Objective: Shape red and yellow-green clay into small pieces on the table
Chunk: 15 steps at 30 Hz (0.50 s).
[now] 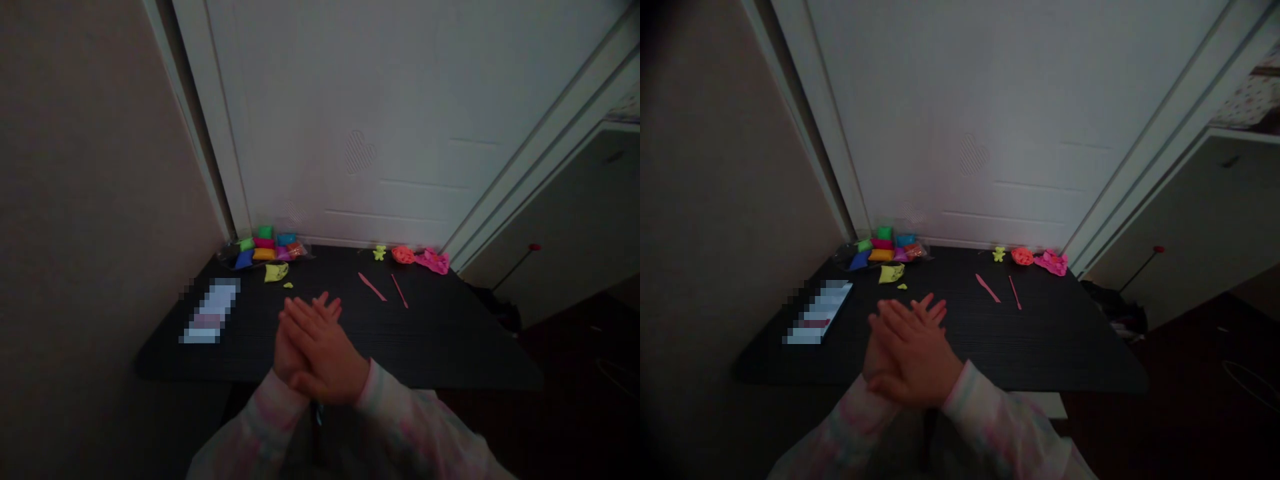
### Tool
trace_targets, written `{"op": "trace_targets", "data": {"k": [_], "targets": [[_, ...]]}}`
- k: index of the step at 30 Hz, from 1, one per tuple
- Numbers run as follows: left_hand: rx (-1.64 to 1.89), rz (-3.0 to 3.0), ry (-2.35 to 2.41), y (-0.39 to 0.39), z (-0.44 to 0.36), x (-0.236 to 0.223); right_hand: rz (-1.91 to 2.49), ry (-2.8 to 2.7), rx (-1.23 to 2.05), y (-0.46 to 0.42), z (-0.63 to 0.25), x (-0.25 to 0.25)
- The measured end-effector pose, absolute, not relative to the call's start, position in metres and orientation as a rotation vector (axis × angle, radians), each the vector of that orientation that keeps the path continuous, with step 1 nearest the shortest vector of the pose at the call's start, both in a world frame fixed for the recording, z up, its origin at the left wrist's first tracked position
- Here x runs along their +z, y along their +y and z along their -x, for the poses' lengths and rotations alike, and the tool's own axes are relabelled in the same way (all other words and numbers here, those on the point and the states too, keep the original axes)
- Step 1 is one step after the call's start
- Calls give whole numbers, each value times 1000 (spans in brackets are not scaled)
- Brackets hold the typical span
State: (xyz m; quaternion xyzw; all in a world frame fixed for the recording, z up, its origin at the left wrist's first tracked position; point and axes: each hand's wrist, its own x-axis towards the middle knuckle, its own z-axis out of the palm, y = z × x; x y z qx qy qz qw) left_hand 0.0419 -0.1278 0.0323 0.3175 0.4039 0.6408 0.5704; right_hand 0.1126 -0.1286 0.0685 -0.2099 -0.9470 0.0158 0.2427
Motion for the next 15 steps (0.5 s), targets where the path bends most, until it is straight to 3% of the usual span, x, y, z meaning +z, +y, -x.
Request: {"op": "trace_targets", "data": {"k": [4,8,11,15], "targets": [[1521,-644,844,-122,-52,30,368,-2566,-33,-144,-102,79],[1539,-564,710,-133,-43,42,540,-2500,-49,-126,-107,86],[1402,-459,551,-137,-25,55,672,-2486,8,-121,-116,74],[1259,-323,462,-128,-24,55,434,-2513,45,-139,-111,64]]}}
